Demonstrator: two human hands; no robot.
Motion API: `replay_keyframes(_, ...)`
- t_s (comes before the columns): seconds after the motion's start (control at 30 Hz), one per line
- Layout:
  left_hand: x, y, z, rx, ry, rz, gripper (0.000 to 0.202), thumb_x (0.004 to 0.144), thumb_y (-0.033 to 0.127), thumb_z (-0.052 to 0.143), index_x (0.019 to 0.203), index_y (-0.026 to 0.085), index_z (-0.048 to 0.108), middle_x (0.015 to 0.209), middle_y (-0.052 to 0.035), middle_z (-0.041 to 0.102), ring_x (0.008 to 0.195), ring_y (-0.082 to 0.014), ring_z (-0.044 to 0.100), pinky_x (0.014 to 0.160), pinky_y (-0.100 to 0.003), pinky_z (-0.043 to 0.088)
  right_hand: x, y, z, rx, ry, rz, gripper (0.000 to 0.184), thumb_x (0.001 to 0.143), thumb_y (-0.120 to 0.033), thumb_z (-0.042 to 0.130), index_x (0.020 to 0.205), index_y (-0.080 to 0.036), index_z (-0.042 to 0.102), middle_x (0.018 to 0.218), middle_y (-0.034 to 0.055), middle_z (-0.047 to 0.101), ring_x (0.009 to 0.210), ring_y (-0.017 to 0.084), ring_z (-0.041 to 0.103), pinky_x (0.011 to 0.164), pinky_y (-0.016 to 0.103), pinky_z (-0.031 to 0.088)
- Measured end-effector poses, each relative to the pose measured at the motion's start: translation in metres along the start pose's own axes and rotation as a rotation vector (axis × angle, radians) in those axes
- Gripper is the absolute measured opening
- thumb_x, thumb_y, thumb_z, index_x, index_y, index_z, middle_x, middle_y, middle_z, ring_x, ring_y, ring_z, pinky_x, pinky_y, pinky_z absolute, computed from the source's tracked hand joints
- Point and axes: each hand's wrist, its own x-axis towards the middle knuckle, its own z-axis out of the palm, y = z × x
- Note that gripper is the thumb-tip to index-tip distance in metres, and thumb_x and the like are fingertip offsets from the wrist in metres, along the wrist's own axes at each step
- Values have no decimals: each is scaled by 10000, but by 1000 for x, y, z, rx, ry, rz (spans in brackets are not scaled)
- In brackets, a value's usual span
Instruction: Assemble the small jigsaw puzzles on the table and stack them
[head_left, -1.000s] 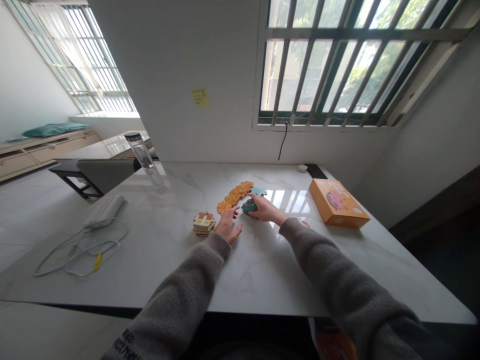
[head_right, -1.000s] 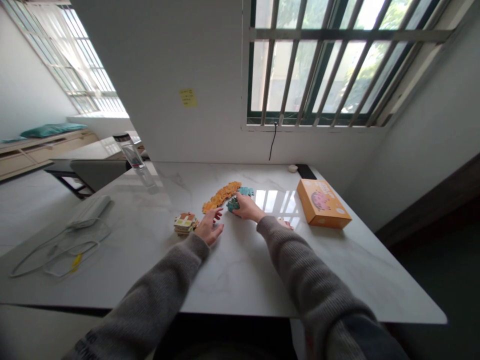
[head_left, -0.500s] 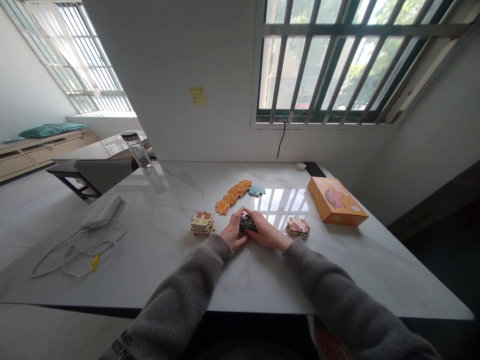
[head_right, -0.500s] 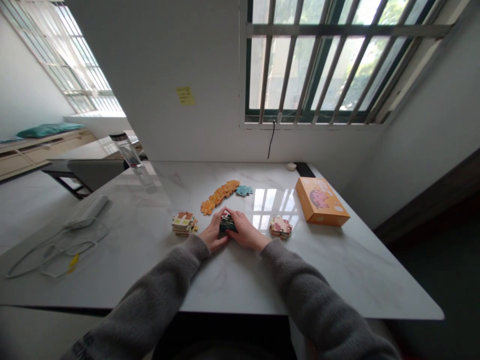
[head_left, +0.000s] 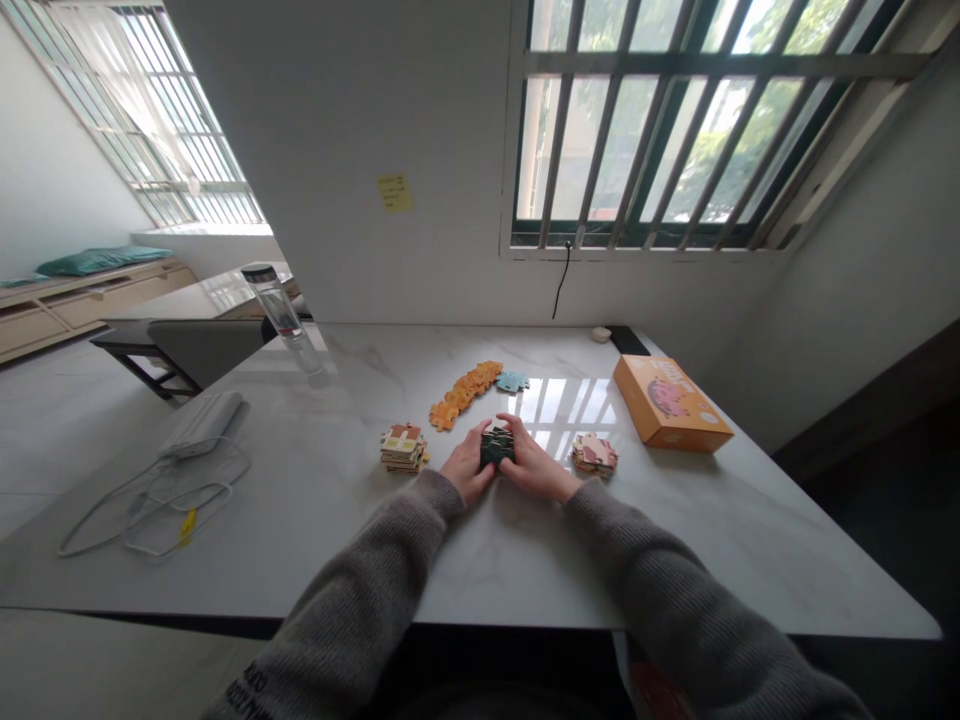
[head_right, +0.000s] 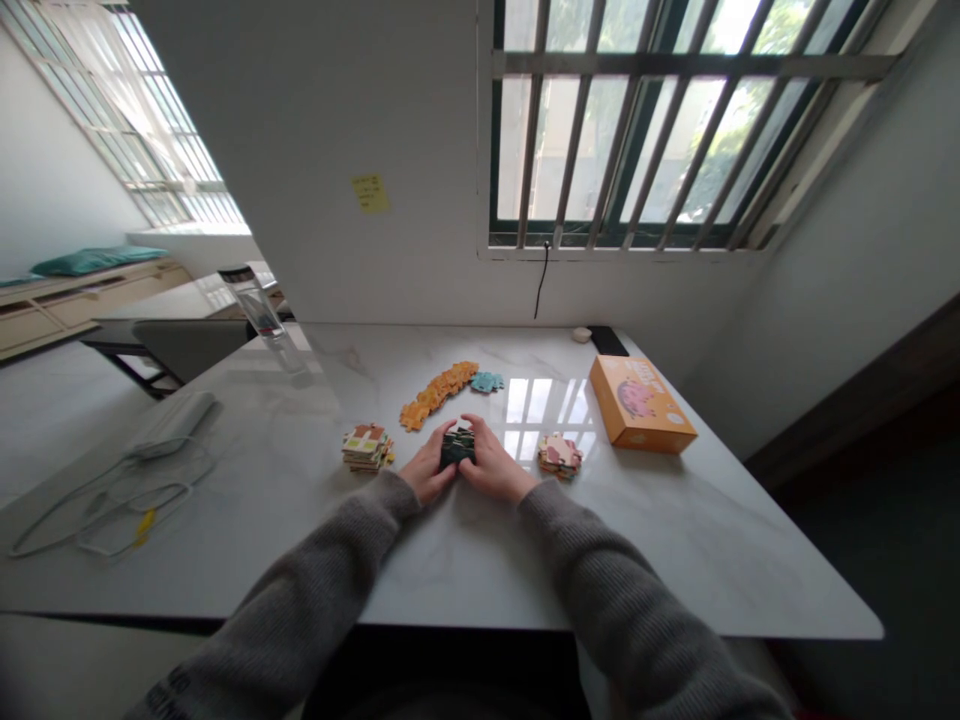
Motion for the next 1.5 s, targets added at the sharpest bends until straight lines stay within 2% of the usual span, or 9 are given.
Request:
replay_keyframes(0.4, -1, -14, 6, 143, -6, -39, 829, 801, 179, 556, 1557, 114, 220, 1307, -195, 583, 1194, -336, 555, 1086, -555, 394, -11, 12, -1, -173, -25, -115, 604, 908, -157, 548, 1478, -194, 353, 1315, 166, 550, 1240, 300, 526, 1070, 526, 448)
replay_keyframes(0.5, 1, -7, 2, -81, 88, -45, 769, 805, 188, 569, 1528, 150, 309, 1345, -174, 557, 1267, -316, 513, 1126, -521, 377, -9, 10, -5, -149, 67, -184, 519, 905, -121, 556, 1399, -224, 436, 1231, 130, 591, 1153, 278, 568, 1005, 495, 503)
replay_keyframes(0.6, 6, 5, -7, -481, 166, -249, 749, 780, 193, 567, 1497, 204, 348, 1401, -155, 510, 1282, -297, 514, 1028, -478, 483, -8, 3, -10, -173, 178, -272, 430, 941, -116, 521, 1350, -230, 454, 1210, 125, 599, 1149, 272, 560, 987, 483, 513)
replay_keyframes(0.73, 11, 19, -16, -1096, 13, -532, 546, 862, 354, 522, 1378, 185, 465, 1191, -151, 646, 988, -284, 685, 734, -400, 587, -8, -6, -14, -237, 212, -373, 414, 962, -94, 489, 1346, -238, 439, 1255, 127, 590, 1213, 269, 527, 1026, 491, 495)
replay_keyframes(0.83, 11, 24, -17, -1241, -79, -567, 457, 889, 474, 557, 1188, 129, 579, 957, -129, 703, 755, -241, 706, 609, -337, 576, -9, -9, -13, -254, 138, -434, 463, 941, -29, 450, 1343, -259, 443, 1291, 109, 571, 1276, 254, 488, 1058, 484, 488)
replay_keyframes(1.0, 11, 21, -13, -1121, 40, -536, 489, 825, 429, 692, 1206, 168, 533, 862, -50, 671, 635, -172, 662, 542, -279, 542, -11, -12, -10, -238, 97, -425, 490, 873, 2, 473, 1288, -257, 498, 1360, 120, 481, 1356, 256, 409, 1093, 488, 469)
replay_keyframes(1.23, 1, 19, -15, -436, 147, -137, 553, 872, 328, 646, 1368, 160, 466, 1253, -134, 606, 1135, -277, 605, 1045, -456, 465, -11, -5, -5, 66, 210, -165, 481, 872, -109, 530, 1330, -236, 463, 1359, 141, 453, 1248, 253, 529, 1010, 477, 532)
replay_keyframes(1.37, -4, 15, -11, -176, 142, 62, 515, 890, 259, 566, 1382, 154, 459, 1283, -150, 544, 1202, -302, 535, 1096, -486, 412, -10, 8, 0, 94, 94, -70, 594, 918, -130, 473, 1487, -231, 336, 1298, 138, 568, 1167, 244, 604, 1033, 500, 508)
replay_keyframes(1.5, -4, 5, -6, -74, 114, 98, 535, 885, 222, 502, 1407, 149, 410, 1272, -150, 512, 1196, -290, 514, 1090, -475, 415, -12, 16, 3, -23, 48, -118, 604, 899, -102, 454, 1490, -190, 366, 1371, 162, 548, 1285, 269, 535, 1117, 514, 433)
